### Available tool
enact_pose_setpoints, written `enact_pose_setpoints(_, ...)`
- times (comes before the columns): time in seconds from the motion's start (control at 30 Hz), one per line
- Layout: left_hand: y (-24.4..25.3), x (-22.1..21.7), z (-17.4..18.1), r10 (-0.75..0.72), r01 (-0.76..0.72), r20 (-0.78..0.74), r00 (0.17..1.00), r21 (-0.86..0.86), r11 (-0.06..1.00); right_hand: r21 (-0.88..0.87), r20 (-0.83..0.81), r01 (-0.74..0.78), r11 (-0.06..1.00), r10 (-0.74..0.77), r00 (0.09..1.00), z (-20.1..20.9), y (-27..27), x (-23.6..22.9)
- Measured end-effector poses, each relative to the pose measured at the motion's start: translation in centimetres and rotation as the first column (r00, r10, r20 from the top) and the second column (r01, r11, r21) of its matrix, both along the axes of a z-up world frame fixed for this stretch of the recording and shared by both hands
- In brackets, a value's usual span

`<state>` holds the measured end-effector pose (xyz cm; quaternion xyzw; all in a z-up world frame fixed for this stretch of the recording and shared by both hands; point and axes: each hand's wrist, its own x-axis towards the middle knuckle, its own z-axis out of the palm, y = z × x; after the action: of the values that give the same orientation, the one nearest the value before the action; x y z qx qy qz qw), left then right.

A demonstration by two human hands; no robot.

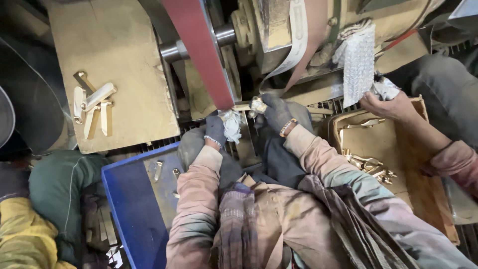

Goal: The person sits on the floor and uses a belt sander to polish small brass-colored metal parts. They hold each part with a cloth, press it against the moving belt, rotate it to treat different surfaces, and place finished pieces into a blue bin.

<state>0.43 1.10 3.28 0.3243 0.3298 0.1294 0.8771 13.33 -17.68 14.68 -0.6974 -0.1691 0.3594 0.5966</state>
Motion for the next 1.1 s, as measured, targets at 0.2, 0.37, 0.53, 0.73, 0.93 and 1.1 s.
enact_pose_setpoints(0.2,-1.2,-3.2,2.4,-0.151,0.149,0.0,0.988,0.159,0.976,-0.072,0.488,-0.073,0.995,0.099,0.867,4.8,-4.8,-1.3)
enact_pose_setpoints(0.37,-1.6,-7.0,3.3,-0.27,0.268,-0.039,0.962,0.322,0.908,-0.092,0.759,-0.139,0.986,0.16,0.631,5.9,-7.3,-1.6)
enact_pose_setpoints(0.53,-1.2,-7.6,3.7,-0.3,0.288,-0.039,0.953,0.421,0.86,-0.074,0.318,-0.213,0.974,0.226,0.921,3.1,-5.9,-1.5)
enact_pose_setpoints(0.73,-1.2,-7.4,4.0,-0.323,0.3,-0.034,0.946,0.475,0.827,-0.118,0.451,-0.257,0.959,0.282,0.847,1.1,-6.2,-0.7)
enact_pose_setpoints(0.93,-1.1,-6.9,4.0,-0.324,0.294,-0.017,0.946,0.466,0.834,-0.091,0.551,-0.235,0.968,0.245,0.797,1.3,-5.4,-0.8)
enact_pose_setpoints(1.1,-1.0,-6.6,3.8,-0.227,0.229,-0.032,0.973,0.181,0.956,-0.269,0.526,-0.209,0.94,0.325,0.786,2.8,-5.8,-1.0)
